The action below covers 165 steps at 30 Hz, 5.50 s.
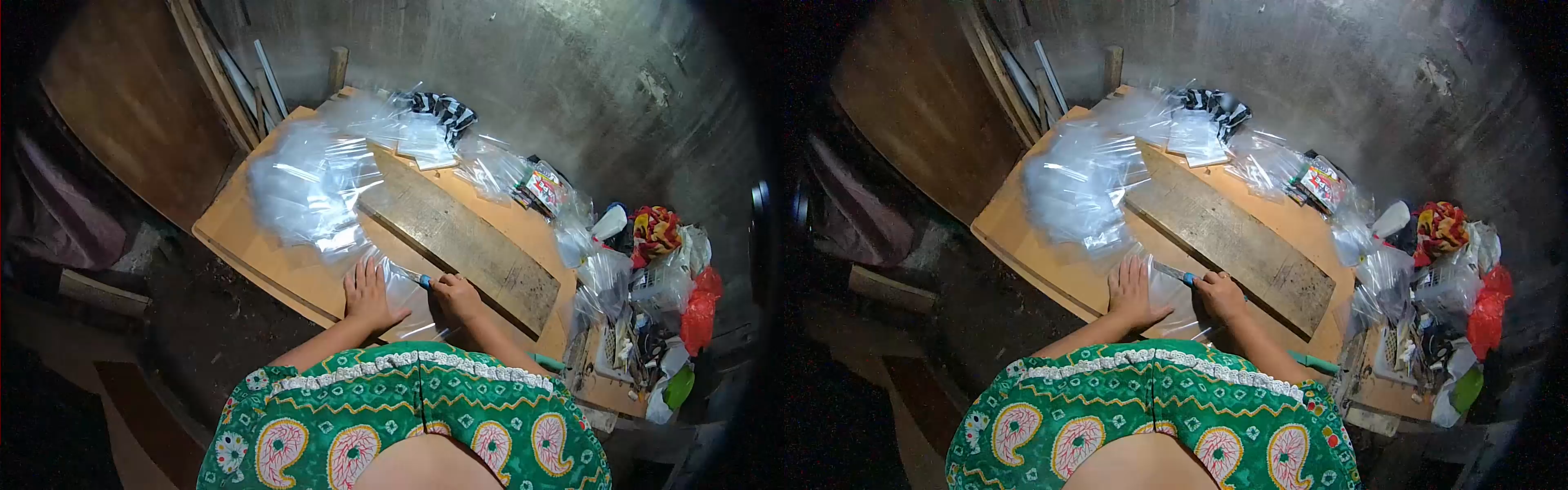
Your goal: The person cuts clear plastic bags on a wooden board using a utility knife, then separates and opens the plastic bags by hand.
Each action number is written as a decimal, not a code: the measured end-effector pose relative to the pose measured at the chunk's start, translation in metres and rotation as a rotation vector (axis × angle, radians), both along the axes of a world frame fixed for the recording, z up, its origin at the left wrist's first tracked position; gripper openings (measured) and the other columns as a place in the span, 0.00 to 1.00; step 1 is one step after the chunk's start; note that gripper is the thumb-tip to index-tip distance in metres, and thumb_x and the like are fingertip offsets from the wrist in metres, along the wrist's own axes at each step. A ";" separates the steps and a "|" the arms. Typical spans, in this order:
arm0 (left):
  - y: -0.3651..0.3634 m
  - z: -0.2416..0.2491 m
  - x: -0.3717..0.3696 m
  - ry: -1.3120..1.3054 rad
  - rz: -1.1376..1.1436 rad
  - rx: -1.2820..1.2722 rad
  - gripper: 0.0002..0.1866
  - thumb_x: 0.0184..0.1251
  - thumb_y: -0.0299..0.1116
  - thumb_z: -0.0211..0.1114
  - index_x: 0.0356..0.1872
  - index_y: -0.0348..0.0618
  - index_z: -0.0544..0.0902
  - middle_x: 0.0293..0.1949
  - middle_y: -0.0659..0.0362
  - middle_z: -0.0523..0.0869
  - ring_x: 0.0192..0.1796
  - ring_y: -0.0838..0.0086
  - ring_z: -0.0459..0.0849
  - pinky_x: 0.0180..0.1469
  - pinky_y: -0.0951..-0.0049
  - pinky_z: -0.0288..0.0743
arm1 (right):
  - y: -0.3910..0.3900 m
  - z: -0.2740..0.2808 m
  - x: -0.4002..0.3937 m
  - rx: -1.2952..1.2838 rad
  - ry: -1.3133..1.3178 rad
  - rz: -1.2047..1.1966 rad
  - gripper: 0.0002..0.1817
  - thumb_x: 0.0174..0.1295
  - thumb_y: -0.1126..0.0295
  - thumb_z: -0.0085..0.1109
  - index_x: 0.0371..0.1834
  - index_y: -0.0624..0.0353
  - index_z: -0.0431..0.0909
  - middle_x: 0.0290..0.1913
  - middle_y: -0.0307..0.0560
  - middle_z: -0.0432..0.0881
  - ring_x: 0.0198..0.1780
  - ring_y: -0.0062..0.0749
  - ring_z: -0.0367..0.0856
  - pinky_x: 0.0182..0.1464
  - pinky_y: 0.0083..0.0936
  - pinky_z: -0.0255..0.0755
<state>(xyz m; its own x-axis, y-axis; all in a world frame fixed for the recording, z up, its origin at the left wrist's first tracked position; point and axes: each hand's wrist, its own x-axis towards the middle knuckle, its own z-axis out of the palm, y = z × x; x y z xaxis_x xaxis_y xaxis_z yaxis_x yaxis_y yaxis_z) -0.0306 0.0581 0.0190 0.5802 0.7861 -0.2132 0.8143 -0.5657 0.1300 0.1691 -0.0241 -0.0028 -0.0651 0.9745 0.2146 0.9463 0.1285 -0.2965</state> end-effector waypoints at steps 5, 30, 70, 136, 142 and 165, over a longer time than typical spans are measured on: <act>-0.009 0.005 -0.002 -0.004 -0.054 -0.048 0.58 0.44 0.70 0.54 0.65 0.31 0.46 0.68 0.43 0.42 0.70 0.51 0.35 0.66 0.47 0.29 | 0.019 0.000 -0.010 0.020 -0.007 -0.019 0.10 0.51 0.70 0.55 0.37 0.49 0.79 0.30 0.43 0.75 0.30 0.39 0.74 0.31 0.31 0.72; 0.180 0.128 -0.081 -0.641 0.027 0.619 0.13 0.50 0.27 0.58 0.39 0.38 0.77 0.40 0.50 0.79 0.45 0.56 0.76 0.48 0.62 0.68 | 0.086 0.034 0.104 0.172 0.321 -0.649 0.19 0.47 0.70 0.53 0.45 0.60 0.71 0.40 0.59 0.73 0.43 0.53 0.72 0.46 0.41 0.67; 0.081 0.075 -0.007 -1.365 0.510 -0.769 0.06 0.61 0.30 0.59 0.33 0.37 0.77 0.27 0.59 0.82 0.28 0.78 0.80 0.33 0.80 0.74 | 0.079 0.103 0.030 -0.219 1.491 -0.310 0.05 0.58 0.67 0.54 0.31 0.55 0.69 0.24 0.42 0.79 0.12 0.13 0.59 0.12 0.14 0.52; 0.022 -0.015 0.012 -0.537 -0.208 -0.168 0.22 0.49 0.47 0.63 0.42 0.43 0.77 0.45 0.51 0.77 0.48 0.58 0.75 0.49 0.60 0.68 | -0.051 0.010 -0.009 -0.015 0.182 -0.222 0.10 0.51 0.72 0.52 0.38 0.54 0.76 0.30 0.49 0.75 0.29 0.47 0.76 0.30 0.39 0.70; 0.016 -0.006 0.017 -0.010 -0.060 -0.092 0.60 0.41 0.69 0.57 0.66 0.34 0.43 0.69 0.49 0.40 0.71 0.57 0.32 0.66 0.48 0.29 | -0.043 0.023 -0.021 -0.020 0.147 -0.242 0.09 0.51 0.72 0.52 0.36 0.55 0.76 0.28 0.48 0.74 0.30 0.44 0.74 0.31 0.36 0.70; -0.021 -0.005 0.015 0.054 -0.149 -0.061 0.60 0.43 0.71 0.54 0.65 0.28 0.43 0.68 0.40 0.39 0.70 0.49 0.31 0.67 0.50 0.28 | 0.040 0.006 -0.011 -0.021 0.027 -0.030 0.08 0.48 0.70 0.52 0.32 0.53 0.75 0.29 0.48 0.74 0.33 0.46 0.74 0.34 0.35 0.72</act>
